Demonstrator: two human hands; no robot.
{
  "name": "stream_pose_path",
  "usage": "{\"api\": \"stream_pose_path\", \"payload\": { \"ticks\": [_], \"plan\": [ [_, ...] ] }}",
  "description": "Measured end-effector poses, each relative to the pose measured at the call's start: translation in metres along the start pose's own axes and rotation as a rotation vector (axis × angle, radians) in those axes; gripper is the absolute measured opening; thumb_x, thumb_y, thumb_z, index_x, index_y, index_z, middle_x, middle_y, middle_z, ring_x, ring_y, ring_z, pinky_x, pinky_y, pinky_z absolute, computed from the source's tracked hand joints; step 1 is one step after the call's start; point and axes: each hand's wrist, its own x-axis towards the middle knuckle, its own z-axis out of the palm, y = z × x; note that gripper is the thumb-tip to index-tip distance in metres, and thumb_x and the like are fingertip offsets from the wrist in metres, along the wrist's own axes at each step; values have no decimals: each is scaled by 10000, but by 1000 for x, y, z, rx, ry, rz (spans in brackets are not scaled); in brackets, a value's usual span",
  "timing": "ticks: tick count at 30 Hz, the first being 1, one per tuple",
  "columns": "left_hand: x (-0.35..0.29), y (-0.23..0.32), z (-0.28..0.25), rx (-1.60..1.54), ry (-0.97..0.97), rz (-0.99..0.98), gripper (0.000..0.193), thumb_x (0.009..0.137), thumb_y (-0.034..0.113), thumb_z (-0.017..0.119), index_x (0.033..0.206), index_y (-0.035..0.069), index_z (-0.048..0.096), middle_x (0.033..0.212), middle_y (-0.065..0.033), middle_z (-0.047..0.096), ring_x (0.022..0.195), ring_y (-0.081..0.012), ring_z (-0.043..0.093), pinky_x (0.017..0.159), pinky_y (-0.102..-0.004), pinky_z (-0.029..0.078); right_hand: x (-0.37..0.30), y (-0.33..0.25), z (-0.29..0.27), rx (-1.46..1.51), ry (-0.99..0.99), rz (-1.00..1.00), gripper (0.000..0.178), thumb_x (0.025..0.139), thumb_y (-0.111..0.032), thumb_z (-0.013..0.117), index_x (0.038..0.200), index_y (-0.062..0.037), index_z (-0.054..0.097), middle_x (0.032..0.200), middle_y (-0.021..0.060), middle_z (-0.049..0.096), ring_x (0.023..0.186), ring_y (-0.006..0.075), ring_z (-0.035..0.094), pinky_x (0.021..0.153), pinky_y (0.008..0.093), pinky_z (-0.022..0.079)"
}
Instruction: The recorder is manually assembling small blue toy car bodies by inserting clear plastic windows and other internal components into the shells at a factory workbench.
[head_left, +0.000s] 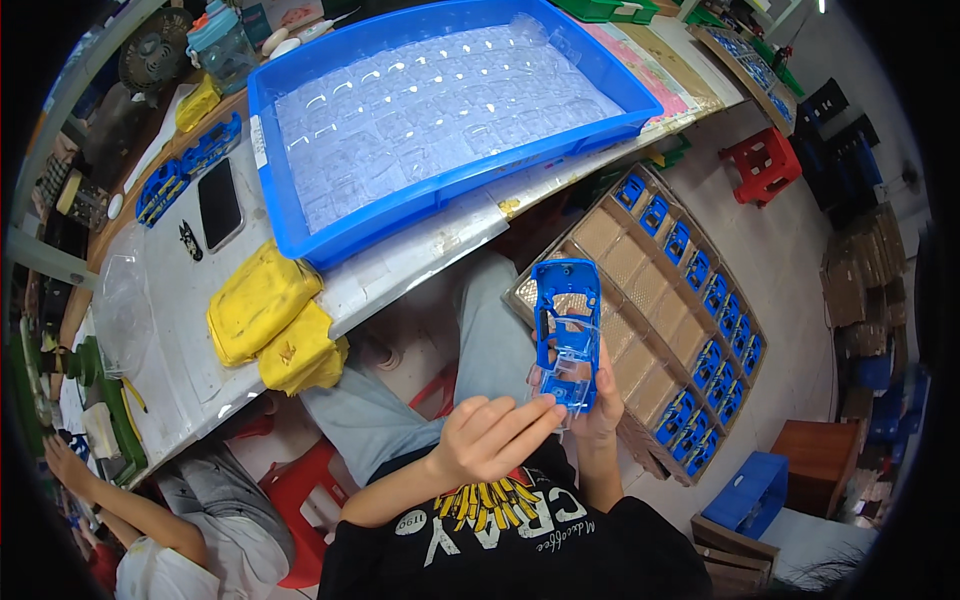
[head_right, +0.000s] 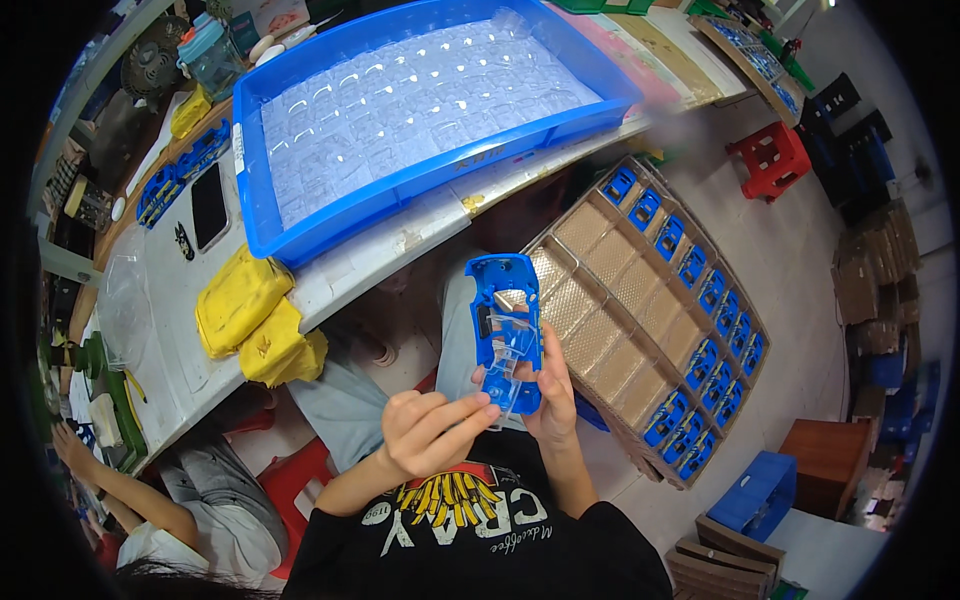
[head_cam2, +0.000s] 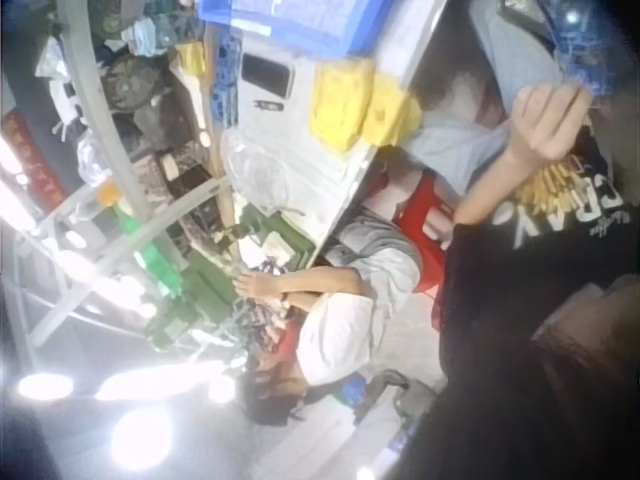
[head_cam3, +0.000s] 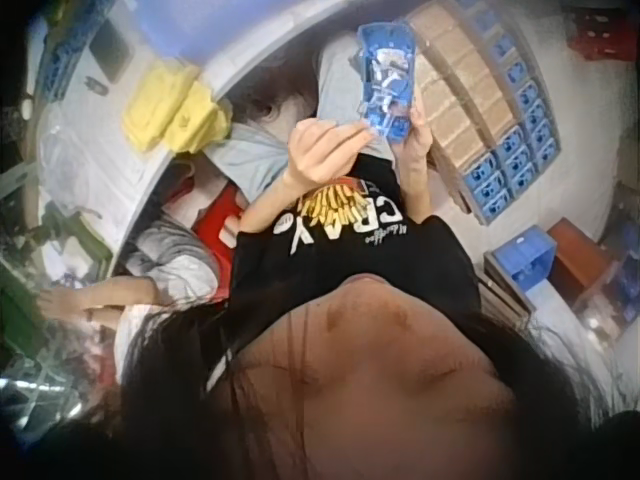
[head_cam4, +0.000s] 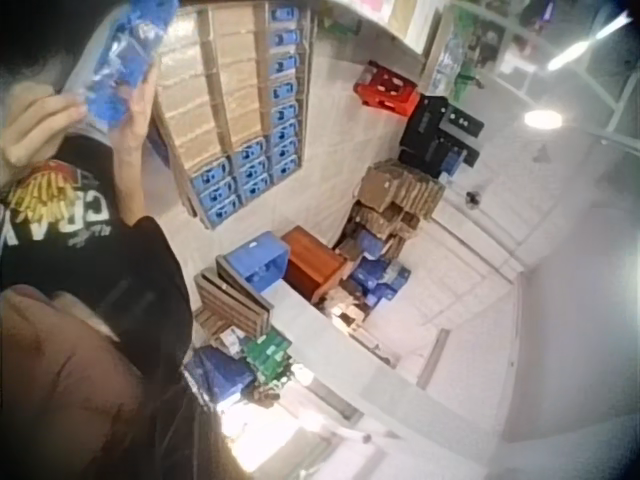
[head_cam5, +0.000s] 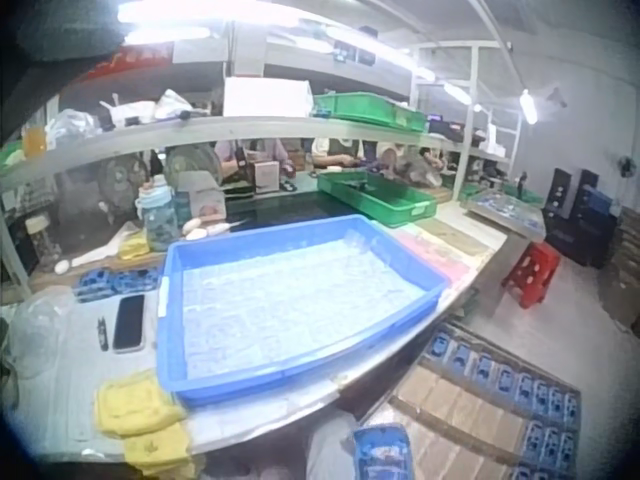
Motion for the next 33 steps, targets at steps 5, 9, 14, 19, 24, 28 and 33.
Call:
{"api": "stream_pose_path", "payload": {
  "ticks": [5,9,14,19,24,28,33],
  "plan": [
    [-4,-4,-7,7,-24,10,223,624,96,611,842,111,650,863,38,612,641,-98,429,561,-215,311,3,4,-2,104,11,-12,677,744,-337,517,1245,-47,167,1061,201,454,817,285,566,667,377,500],
    [-4,-10,4,105,-53,46,225,647,147,602,864,111,653,867,33,615,655,-94,419,572,-216,298,5,14,7,6,75,-26,602,787,-413,458,1217,-65,222,1058,216,447,769,270,555,617,345,491],
    [-3,-15,8,85,-51,71,215,674,147,594,878,113,653,871,28,616,646,-86,424,560,-215,284,7,20,4,-84,67,-33,607,826,-477,375,1234,-56,219,1063,251,432,744,283,554,555,324,497],
    [-8,-15,11,115,-64,136,222,677,137,594,891,119,654,884,25,618,621,-77,431,550,-211,264,8,19,6,-94,76,-50,618,820,-471,382,1230,-42,209,1059,253,429,741,278,555,532,317,498],
    [-21,-22,6,338,9,310,202,751,157,538,923,120,639,912,19,612,618,-73,443,580,-211,273,8,22,7,-238,87,-91,632,803,-471,402,1229,-45,211,1059,210,438,759,261,554,560,333,503],
    [-32,-22,2,346,65,291,210,752,178,543,931,123,638,925,26,612,616,-72,435,578,-213,263,8,23,4,-117,137,-49,630,798,-467,429,1225,-55,218,1084,187,438,782,260,555,574,328,501],
    [-25,-20,9,104,1,178,226,741,165,558,947,120,638,918,24,616,612,-72,429,557,-215,253,9,22,7,-181,29,-46,637,792,-480,433,1219,-55,228,1012,251,455,705,267,565,555,309,492]
  ]
}}
